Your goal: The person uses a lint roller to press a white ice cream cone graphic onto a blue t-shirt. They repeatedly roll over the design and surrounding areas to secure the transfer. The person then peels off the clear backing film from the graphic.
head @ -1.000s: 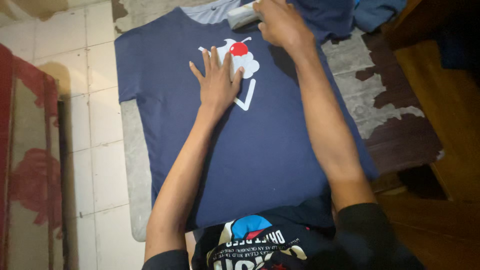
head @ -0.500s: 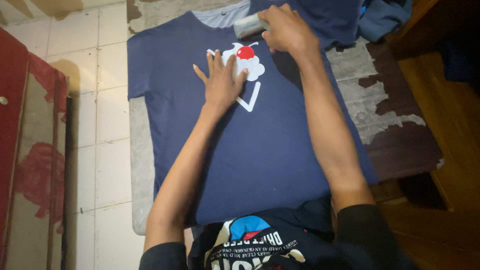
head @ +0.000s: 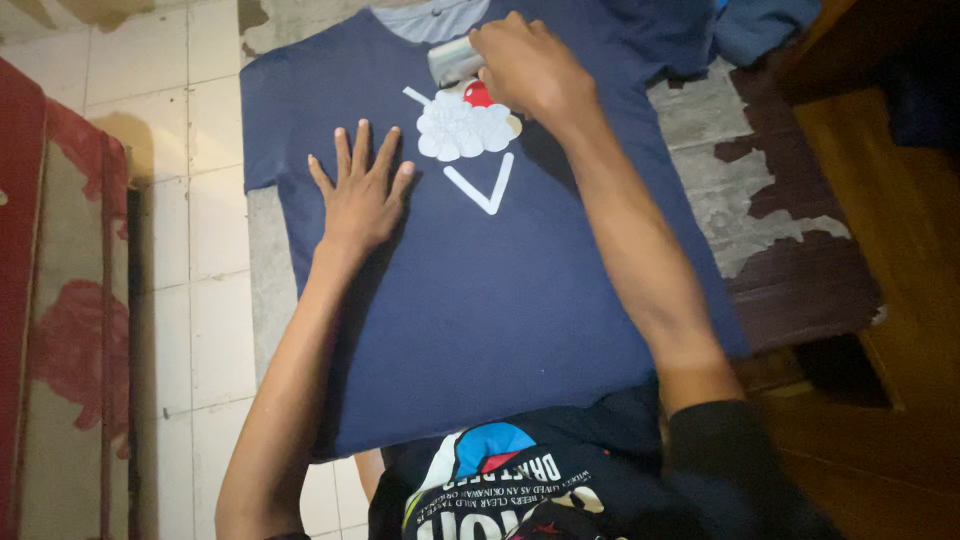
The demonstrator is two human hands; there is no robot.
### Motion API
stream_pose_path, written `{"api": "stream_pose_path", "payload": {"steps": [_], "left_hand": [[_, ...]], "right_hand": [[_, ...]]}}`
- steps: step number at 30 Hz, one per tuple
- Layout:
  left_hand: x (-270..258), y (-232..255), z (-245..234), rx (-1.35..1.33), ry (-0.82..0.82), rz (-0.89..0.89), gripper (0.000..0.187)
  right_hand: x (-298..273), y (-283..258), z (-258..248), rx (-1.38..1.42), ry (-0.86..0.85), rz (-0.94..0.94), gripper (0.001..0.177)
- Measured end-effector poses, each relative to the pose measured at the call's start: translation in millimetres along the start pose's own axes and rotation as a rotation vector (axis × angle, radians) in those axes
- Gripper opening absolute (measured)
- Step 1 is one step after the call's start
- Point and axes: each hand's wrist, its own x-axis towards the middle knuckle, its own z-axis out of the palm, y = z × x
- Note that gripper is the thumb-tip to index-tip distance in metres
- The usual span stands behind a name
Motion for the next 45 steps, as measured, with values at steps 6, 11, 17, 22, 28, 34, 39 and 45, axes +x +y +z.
{"api": "stream_pose_path", "payload": {"steps": [6,11,17,22,28,34,39,45], "left_hand": [[-3.6,-12.5,4.6,0.023,0.034,0.000,0.063],[-6.0,-8.7,3.2,0.043,0.034,-0.003,0.065],[-5.1,-10.9,5.6,0.043,0.051,0.017,0.066],[-5.8,-10.4,6.1,0.051,0.057,0.024,0.067],[-4.0,-12.7,8.6,0.055,0.039,0.020,0.066],[-6.8,-4.2,-1.8,0.064,0.152,0.029,0.056],[-13.8,4.2,-21.3,-0.299,0.363,0.097,0.033],[-11.4,6.4,-25.2,-0.526,0.483,0.215,0.024]], "right_hand": [[-2.8,-17.5,24.7,-0.089,0.152,-0.181,0.037],[9.9,-19.2,42.6,-0.051,0.272,-0.209,0.043],[-27.5,-37.4,-17.2,-0.028,-0.189,0.133,0.044],[-7.0,-31.3,1.5,-0.094,0.051,-0.200,0.035],[-18.9,-14.1,7.8,-0.093,0.030,-0.184,0.034],[-25.4,-22.2,2.4,-0.103,0.054,-0.173,0.038],[-15.8,-28.5,9.7,-0.085,0.093,-0.161,0.037],[-30.5,-46.9,-22.4,-0.070,-0.143,-0.002,0.057]]}}
